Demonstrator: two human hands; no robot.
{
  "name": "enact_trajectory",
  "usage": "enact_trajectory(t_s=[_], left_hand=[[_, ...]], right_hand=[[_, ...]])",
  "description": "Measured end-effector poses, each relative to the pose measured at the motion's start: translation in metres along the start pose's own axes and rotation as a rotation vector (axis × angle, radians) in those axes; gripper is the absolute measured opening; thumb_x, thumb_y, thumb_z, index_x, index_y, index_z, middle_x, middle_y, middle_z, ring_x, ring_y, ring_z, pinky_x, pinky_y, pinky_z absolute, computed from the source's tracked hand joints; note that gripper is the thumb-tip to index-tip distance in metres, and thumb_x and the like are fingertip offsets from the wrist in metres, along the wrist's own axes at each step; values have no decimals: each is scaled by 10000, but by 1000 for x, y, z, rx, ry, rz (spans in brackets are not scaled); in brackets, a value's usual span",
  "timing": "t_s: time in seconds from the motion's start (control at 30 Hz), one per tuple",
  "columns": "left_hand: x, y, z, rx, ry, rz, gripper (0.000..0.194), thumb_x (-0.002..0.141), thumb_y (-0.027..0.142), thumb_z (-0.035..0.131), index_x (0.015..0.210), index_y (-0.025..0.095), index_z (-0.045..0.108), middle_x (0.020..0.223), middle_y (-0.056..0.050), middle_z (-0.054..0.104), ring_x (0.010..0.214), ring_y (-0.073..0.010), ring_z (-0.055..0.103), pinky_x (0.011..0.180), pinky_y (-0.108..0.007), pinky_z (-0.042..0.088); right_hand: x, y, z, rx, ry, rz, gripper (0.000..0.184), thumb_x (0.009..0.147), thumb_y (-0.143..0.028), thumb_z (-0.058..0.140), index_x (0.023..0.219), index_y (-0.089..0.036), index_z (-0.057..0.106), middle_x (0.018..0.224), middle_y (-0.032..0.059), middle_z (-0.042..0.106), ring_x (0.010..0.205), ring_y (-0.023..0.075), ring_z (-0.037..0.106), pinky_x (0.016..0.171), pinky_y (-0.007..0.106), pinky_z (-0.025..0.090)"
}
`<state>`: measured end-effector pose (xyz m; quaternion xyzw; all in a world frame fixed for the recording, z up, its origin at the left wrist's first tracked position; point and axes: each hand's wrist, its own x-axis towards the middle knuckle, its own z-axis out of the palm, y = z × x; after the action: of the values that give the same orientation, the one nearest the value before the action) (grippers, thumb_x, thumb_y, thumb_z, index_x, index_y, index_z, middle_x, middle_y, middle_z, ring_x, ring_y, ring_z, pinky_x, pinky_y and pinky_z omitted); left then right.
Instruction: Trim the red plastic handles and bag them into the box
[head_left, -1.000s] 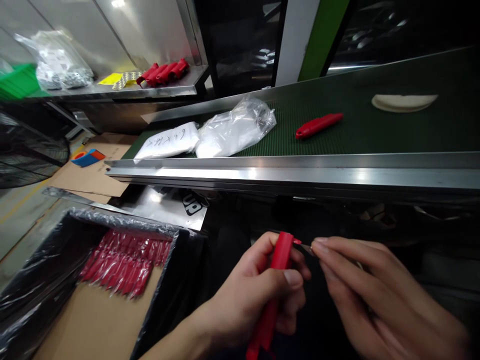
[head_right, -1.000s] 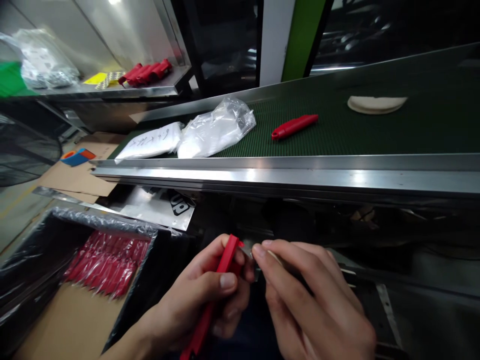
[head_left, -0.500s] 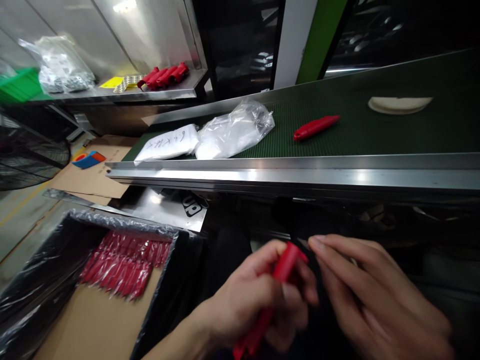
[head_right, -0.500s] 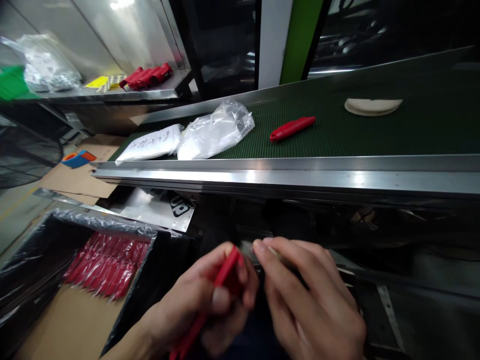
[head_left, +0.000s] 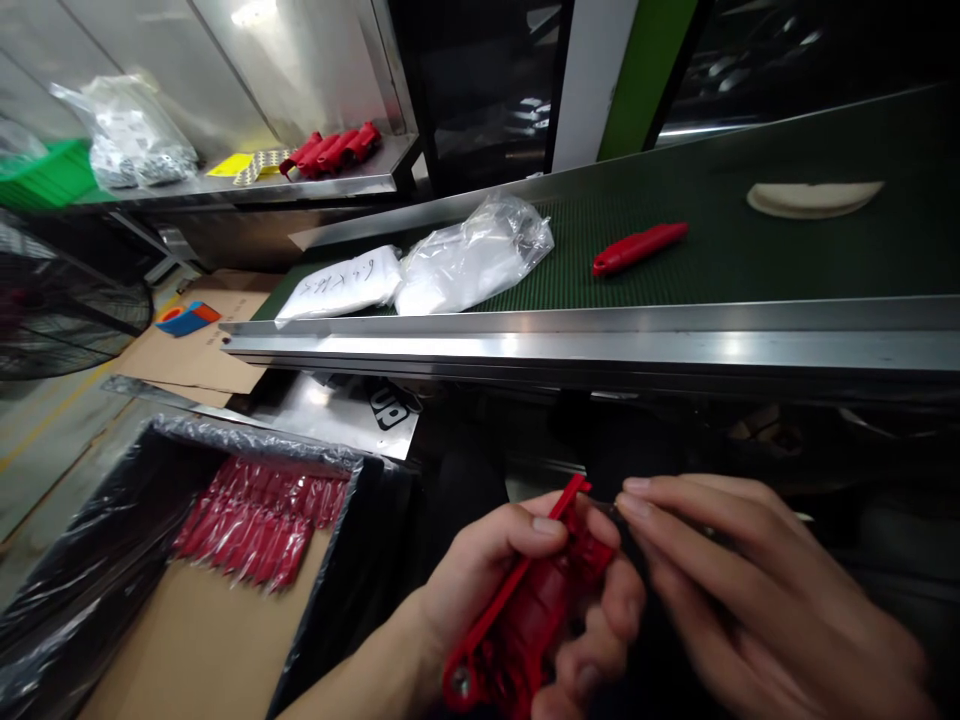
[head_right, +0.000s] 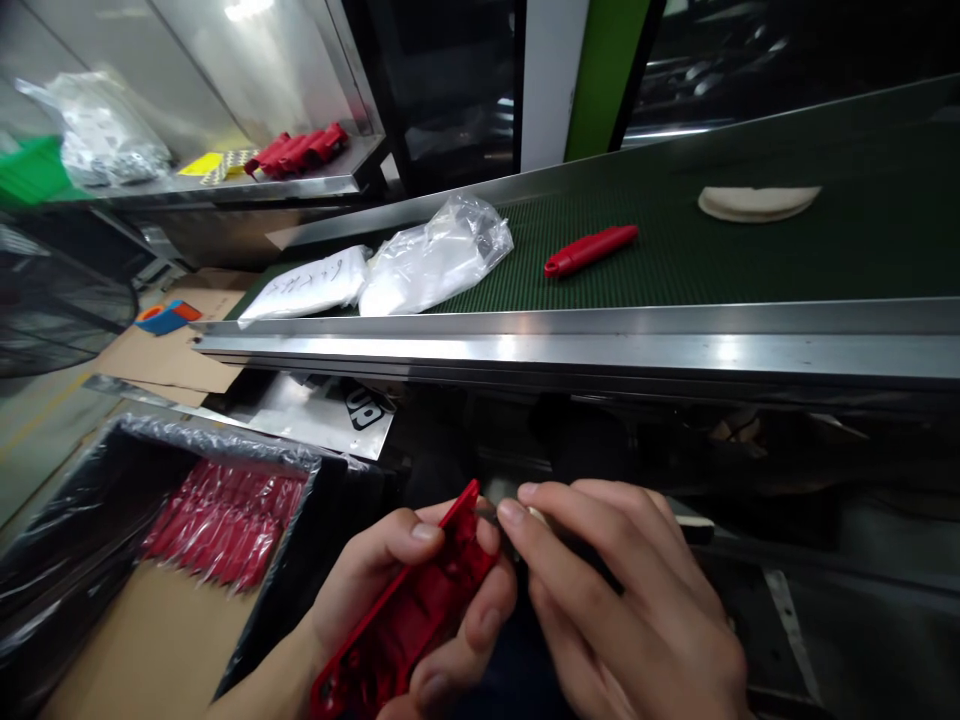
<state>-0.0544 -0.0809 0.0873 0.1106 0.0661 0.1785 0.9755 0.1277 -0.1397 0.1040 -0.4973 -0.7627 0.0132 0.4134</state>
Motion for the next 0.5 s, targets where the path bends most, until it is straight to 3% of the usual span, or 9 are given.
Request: enact_trajectory(t_s=[0.13,0.3,0.5], left_hand=[[-4,-3,-2,-118,22,-51,357,848,401,510,1047,127,621,804,-136,687,578,-199,662,455,-241,525],[-7,-4,10,-224,16,-76,468,895,375,353,1105,68,637,751,-154,687,481,-199,640,331,-228,458],[-8,-6,10,-268,-5,-120,472,879,393,379,1091,68,648,683,-127,674,460,-209,636,318,-240,459]], right_hand=[[1,4,0,-42,-33,-66,370,830,51,596,1166,-101,623,1137,112,604,1062,218,558,855,389,474],[0,7,-1,-43,-55,-90,403,834,55,580,1203,-105,597,1136,120,598,1058,238,540,852,415,443],[-2,13,-1,-43,-84,-106,379,880,-15,553,1235,-145,585,1147,122,621,1055,254,556,867,462,440]])
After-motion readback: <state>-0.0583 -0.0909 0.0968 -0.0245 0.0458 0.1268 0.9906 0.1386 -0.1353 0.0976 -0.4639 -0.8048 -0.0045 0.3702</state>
